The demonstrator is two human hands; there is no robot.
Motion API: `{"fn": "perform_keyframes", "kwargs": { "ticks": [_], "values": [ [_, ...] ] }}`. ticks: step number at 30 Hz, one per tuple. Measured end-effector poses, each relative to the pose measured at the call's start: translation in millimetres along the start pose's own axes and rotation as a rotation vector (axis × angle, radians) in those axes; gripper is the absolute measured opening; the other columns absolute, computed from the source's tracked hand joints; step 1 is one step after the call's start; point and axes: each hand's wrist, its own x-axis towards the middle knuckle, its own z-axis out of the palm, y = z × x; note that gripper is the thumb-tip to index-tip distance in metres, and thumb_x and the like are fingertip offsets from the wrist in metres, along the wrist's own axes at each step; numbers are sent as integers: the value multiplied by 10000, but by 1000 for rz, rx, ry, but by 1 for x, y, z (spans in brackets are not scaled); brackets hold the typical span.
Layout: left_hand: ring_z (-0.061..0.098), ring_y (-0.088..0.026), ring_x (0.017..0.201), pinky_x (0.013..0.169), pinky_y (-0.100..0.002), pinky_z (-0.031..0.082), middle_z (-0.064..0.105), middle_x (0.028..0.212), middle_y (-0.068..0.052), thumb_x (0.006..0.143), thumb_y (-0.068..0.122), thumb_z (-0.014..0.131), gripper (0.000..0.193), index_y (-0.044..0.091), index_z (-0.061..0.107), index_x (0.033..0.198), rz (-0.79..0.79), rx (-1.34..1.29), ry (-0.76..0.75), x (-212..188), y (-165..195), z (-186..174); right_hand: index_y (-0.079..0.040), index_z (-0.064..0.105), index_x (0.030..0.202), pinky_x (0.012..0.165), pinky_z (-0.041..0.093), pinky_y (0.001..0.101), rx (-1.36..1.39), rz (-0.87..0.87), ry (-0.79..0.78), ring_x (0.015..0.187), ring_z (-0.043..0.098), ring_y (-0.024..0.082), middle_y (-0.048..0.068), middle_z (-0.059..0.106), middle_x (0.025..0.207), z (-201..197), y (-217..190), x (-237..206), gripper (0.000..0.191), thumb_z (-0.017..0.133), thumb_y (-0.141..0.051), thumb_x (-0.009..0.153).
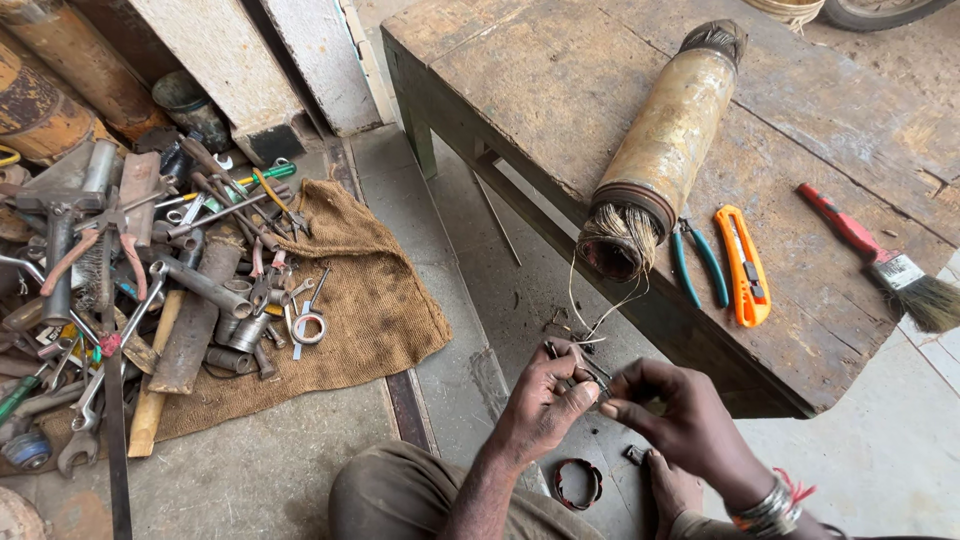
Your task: The person sits on the floor and uses a utility knife and pliers to strip the insulation from a wire and twist the exposed strands. The person then uses a thin wire to wrap and secure the twisted section.
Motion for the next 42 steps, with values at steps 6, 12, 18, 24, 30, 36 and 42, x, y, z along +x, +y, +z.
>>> {"fn": "perform_keyframes", "kwargs": {
  "ticks": [6, 12, 18, 24, 30, 36, 42],
  "values": [
    [502, -116, 950, 807, -303, 523, 443, 1119, -42, 993, 457, 646, 404, 57, 681, 956, 32, 121, -32, 0, 0, 0, 13, 790, 1044, 768, 575, 303, 496, 175, -250, 815, 659, 106, 44, 776, 890, 4, 21, -1, 256, 723, -191, 905],
    [563, -141, 942, 743, -341, 555, 529, 1024, -58, 961, 510, 677, 458, 59, 751, 931, 98, 261, 110, 0, 0, 1, -59, 644, 1176, 751, 595, 254, 273, -71, 90, 852, 713, 80, 17, 776, 926, 16, 9, -4, 387, 770, -108, 814],
    [689, -132, 823, 656, -318, 577, 736, 857, -96, 987, 522, 694, 463, 72, 800, 967, 106, 337, 56, -5, -8, 2, -39, 673, 1002, 611, 554, 266, -278, -326, 327, 749, 699, 129, 89, 735, 877, 25, -6, -15, 405, 881, -135, 668],
    [682, -188, 655, 540, -286, 539, 767, 849, -159, 943, 416, 736, 394, 55, 800, 1085, -129, -211, 33, -6, 0, -28, -20, 762, 947, 663, 614, 264, 212, -161, 203, 743, 736, 77, 44, 810, 819, 21, 18, -9, 179, 783, -171, 854],
    [760, -147, 801, 679, -284, 662, 781, 977, -103, 898, 427, 769, 468, 29, 740, 1143, 127, -19, -16, -5, 16, -12, 41, 746, 992, 676, 553, 295, 604, 117, 76, 742, 675, 130, 79, 756, 837, 16, 27, -7, 324, 596, -245, 981],
    [770, -133, 823, 711, -278, 681, 791, 941, -105, 865, 272, 832, 337, 15, 741, 1064, 97, 28, 123, -3, 14, 11, 35, 745, 1020, 720, 497, 294, 599, 10, 91, 803, 575, 113, 38, 642, 886, 24, 24, -11, 327, 567, -240, 1026],
    [748, -153, 738, 635, -281, 642, 752, 853, -124, 957, 111, 773, 159, -15, 732, 1046, 2, -419, 42, -4, 7, 9, 23, 658, 1006, 666, 511, 300, 753, 209, 152, 732, 603, 123, 62, 666, 799, 30, 33, -6, 297, 540, -250, 1016]
  ]
}}
